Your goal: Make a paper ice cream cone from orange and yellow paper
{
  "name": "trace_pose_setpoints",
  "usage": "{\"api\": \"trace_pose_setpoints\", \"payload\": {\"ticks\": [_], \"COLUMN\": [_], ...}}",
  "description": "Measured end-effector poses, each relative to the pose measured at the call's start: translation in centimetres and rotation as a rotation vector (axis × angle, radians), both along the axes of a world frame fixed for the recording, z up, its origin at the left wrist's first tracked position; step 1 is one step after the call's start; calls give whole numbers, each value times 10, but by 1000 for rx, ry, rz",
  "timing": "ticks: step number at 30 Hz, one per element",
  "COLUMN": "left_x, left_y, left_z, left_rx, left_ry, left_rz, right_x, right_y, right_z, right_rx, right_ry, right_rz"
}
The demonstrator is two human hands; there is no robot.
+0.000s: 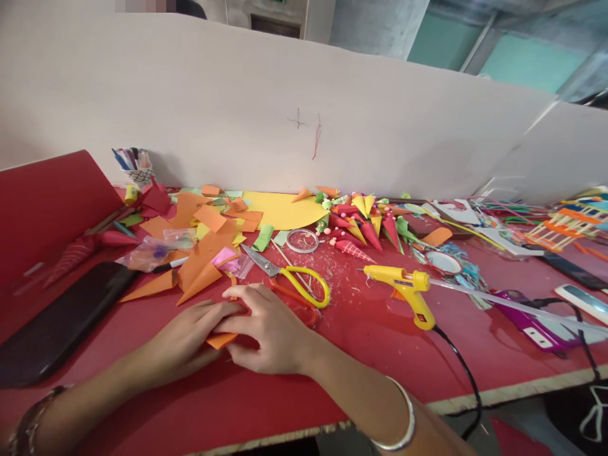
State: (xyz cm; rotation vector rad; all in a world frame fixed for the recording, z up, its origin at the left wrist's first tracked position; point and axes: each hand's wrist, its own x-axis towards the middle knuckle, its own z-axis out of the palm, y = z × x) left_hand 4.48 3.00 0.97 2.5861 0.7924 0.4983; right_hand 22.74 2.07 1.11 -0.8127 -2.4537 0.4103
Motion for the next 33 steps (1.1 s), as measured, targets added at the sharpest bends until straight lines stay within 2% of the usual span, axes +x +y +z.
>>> {"api": "trace_pose_setpoints", "payload": {"ticks": [4, 8, 12, 21, 27, 30, 33], "left_x": [1, -1, -3, -2, -3, -3, 0], "left_y": [-4, -4, -1, 0, 2, 2, 1], "left_z": [1, 1, -1, -7, -4, -3, -5], "left_rx": [-143, -315, -350, -309, -271, -146, 70], "left_ry": [-54, -156, -255, -234, -212, -128, -10], "left_rz": [21, 110, 166, 197, 192, 168, 152], "right_x": [0, 5, 6, 4, 7, 6, 2], "right_y": [0, -1, -3, -2, -3, -3, -3], "right_z": [0, 2, 2, 2, 5, 5, 4], "right_rx": [-42, 10, 110, 29, 73, 77, 55], "right_ry": [92, 300, 298, 281, 220, 169, 66], "right_rz": [40, -89, -146, -70, -65, -55, -21]}}
